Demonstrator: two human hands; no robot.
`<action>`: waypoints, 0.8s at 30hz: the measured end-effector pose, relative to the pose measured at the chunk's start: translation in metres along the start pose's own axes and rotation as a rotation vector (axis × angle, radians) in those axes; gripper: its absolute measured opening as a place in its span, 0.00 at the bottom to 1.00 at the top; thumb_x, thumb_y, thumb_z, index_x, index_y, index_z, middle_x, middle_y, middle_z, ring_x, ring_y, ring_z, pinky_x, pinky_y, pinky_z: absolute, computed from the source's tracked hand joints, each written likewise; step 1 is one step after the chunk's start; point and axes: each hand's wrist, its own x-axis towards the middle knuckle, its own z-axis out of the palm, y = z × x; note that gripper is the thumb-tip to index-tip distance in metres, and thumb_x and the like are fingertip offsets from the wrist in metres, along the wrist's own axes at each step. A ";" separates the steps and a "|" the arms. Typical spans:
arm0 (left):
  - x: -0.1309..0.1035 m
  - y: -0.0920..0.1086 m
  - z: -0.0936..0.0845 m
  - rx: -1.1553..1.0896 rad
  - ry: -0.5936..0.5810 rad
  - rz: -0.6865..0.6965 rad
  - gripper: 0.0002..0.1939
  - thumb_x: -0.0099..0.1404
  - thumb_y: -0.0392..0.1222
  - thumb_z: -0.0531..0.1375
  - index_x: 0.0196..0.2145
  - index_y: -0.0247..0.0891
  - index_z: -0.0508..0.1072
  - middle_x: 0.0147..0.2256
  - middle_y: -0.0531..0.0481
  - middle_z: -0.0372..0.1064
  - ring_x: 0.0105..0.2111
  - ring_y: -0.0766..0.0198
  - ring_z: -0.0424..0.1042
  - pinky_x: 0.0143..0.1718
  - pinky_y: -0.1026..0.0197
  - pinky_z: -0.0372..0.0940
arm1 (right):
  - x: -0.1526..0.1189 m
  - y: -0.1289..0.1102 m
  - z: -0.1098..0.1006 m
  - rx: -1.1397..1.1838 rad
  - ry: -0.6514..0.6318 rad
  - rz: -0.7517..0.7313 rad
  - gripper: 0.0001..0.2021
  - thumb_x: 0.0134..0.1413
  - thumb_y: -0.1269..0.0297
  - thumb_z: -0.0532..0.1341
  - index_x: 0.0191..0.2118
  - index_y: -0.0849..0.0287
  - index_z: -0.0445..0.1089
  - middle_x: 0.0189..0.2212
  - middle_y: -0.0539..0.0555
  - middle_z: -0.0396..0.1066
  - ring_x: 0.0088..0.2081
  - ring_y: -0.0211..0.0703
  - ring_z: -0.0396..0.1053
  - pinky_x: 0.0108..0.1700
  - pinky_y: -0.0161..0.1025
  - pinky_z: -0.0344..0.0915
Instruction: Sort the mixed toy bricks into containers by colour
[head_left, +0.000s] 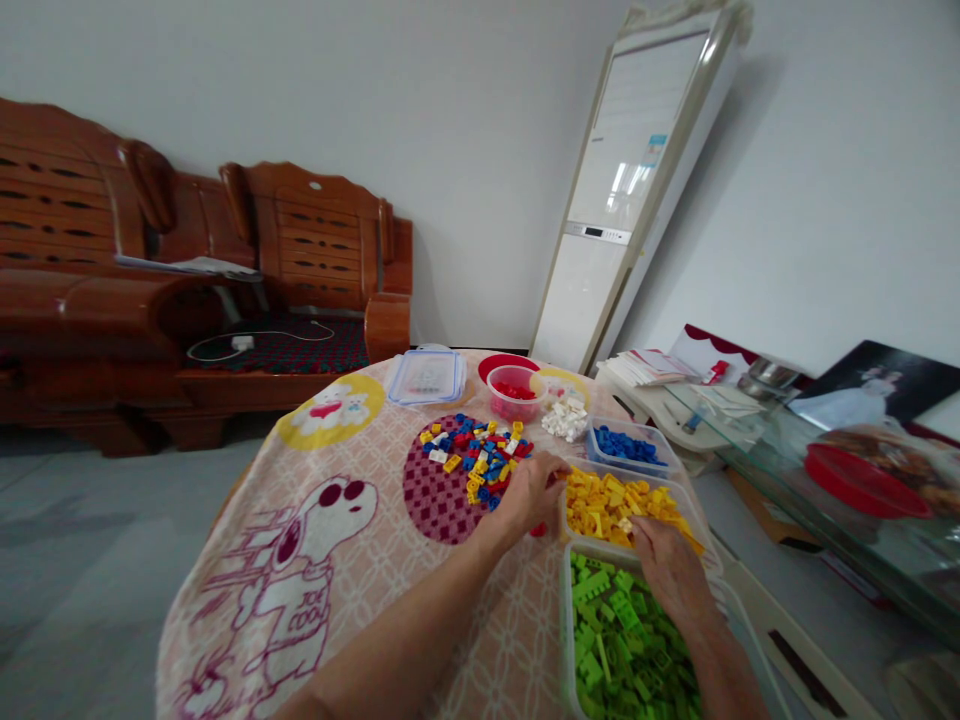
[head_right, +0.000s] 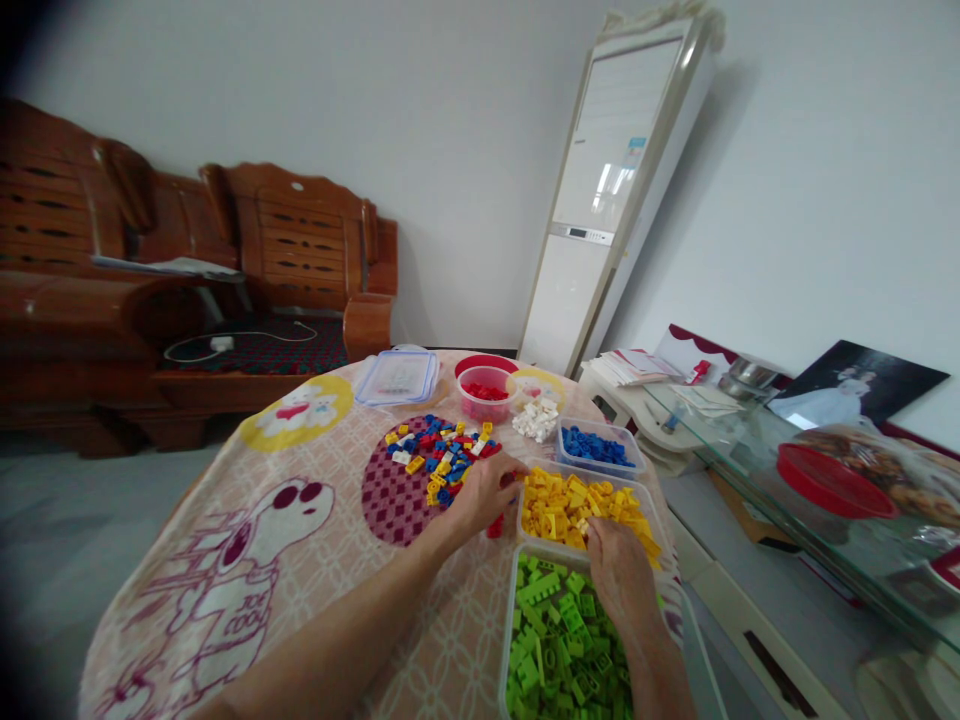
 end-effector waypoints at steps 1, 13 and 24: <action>-0.001 0.004 0.003 -0.014 -0.030 0.033 0.13 0.60 0.32 0.58 0.41 0.37 0.78 0.40 0.46 0.76 0.40 0.62 0.73 0.48 0.61 0.67 | 0.000 0.000 0.000 0.000 -0.007 0.003 0.21 0.64 0.65 0.45 0.44 0.64 0.75 0.42 0.62 0.77 0.44 0.48 0.72 0.49 0.42 0.63; 0.003 -0.033 -0.022 0.323 0.026 -0.147 0.14 0.62 0.33 0.57 0.43 0.39 0.77 0.45 0.45 0.74 0.49 0.57 0.69 0.56 0.55 0.62 | 0.000 -0.002 -0.001 -0.029 -0.014 0.017 0.21 0.63 0.65 0.46 0.45 0.64 0.75 0.41 0.62 0.77 0.44 0.48 0.72 0.50 0.41 0.63; 0.000 -0.041 -0.033 0.524 -0.057 -0.234 0.07 0.60 0.33 0.60 0.37 0.37 0.77 0.45 0.41 0.71 0.50 0.51 0.64 0.52 0.50 0.61 | 0.000 0.000 -0.002 -0.009 -0.026 0.019 0.21 0.64 0.65 0.46 0.45 0.65 0.75 0.41 0.62 0.76 0.44 0.48 0.72 0.51 0.42 0.63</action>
